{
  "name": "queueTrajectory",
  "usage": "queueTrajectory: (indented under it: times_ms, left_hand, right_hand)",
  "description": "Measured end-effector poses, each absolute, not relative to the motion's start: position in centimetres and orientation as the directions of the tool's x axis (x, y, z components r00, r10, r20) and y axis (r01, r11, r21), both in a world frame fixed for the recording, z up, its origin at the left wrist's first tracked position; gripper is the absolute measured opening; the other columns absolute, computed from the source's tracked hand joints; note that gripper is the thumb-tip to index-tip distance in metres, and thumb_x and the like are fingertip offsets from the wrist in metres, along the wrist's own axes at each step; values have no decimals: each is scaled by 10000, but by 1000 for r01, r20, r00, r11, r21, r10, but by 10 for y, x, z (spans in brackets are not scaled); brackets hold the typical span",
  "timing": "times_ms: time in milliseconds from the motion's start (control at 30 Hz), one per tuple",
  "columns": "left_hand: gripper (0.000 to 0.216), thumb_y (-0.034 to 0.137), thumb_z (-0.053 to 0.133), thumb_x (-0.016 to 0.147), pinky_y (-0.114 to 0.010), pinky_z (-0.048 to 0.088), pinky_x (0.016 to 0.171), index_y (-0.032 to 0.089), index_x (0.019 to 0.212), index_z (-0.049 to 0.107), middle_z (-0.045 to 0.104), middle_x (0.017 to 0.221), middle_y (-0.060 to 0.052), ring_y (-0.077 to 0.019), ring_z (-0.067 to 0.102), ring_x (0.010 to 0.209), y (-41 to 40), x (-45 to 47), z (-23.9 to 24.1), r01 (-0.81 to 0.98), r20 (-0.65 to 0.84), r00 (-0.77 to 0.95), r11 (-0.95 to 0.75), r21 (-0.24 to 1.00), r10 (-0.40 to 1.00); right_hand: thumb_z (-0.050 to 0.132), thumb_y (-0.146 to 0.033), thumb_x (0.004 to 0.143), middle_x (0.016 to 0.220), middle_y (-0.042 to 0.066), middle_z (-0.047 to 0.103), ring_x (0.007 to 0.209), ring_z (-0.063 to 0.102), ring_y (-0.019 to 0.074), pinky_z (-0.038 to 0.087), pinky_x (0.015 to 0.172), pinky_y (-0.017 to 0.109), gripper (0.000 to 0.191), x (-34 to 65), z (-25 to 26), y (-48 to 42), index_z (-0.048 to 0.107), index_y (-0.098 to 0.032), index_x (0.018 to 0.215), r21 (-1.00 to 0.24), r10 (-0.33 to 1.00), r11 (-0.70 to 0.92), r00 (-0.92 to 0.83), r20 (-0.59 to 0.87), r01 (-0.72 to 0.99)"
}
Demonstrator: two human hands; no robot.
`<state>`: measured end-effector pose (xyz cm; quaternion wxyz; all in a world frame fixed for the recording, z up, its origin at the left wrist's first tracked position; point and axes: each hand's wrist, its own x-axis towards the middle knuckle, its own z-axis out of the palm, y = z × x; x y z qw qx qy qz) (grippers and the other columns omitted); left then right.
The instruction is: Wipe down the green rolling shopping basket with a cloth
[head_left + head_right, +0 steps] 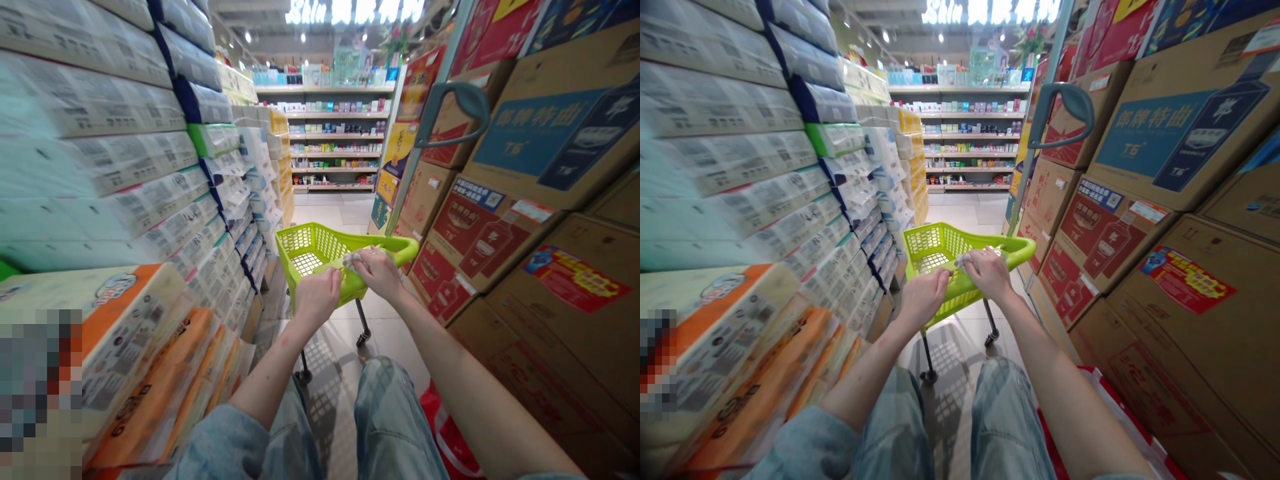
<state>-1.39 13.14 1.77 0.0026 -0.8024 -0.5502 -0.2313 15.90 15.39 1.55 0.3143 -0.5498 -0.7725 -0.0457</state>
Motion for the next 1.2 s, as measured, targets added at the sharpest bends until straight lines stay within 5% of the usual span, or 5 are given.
queueTrajectory:
  times_ms: [267,467,633,967,1200]
  left_hand:
    - [569,296,202,932,-298,382,882,190,690,706,699,725,-31,-159,618,788,157,-48,7,766,327,383,-495,410,864]
    - [438,295,202,945,-288,402,864,185,1023,618,690,919,-31,-160,616,896,150,-41,5,726,432,264,-473,499,862]
    - [404,329,194,956,-293,420,843,190,1178,503,665,948,-37,-166,608,919,143,-38,4,675,421,166,-414,611,892]
    - [463,391,160,956,-305,395,963,164,1228,459,598,1143,-79,-148,528,1107,142,-32,-9,463,475,109,-468,753,873]
    - [566,448,48,953,-278,438,912,197,1264,449,613,1141,-63,-128,553,1083,152,-34,-13,273,305,111,-324,906,946]
  right_hand:
    - [390,-264,879,966,44,674,941,579,177,389,851,277,262,164,16,155,641,-194,906,-308,808,439,-222,545,844]
    - [370,-251,898,1138,56,643,1155,508,197,312,1025,384,294,143,9,135,633,-202,1018,-222,711,546,-307,633,808]
    - [368,-240,896,1018,55,675,1096,539,195,297,1039,385,280,124,1,118,639,-202,956,-180,706,522,-304,640,834]
    - [397,-325,864,723,70,678,789,594,212,378,753,319,321,109,28,136,671,-214,737,-4,911,319,-306,275,948]
    - [359,-301,898,860,65,663,873,575,195,371,844,322,295,115,6,114,628,-186,860,-166,713,585,-405,572,794]
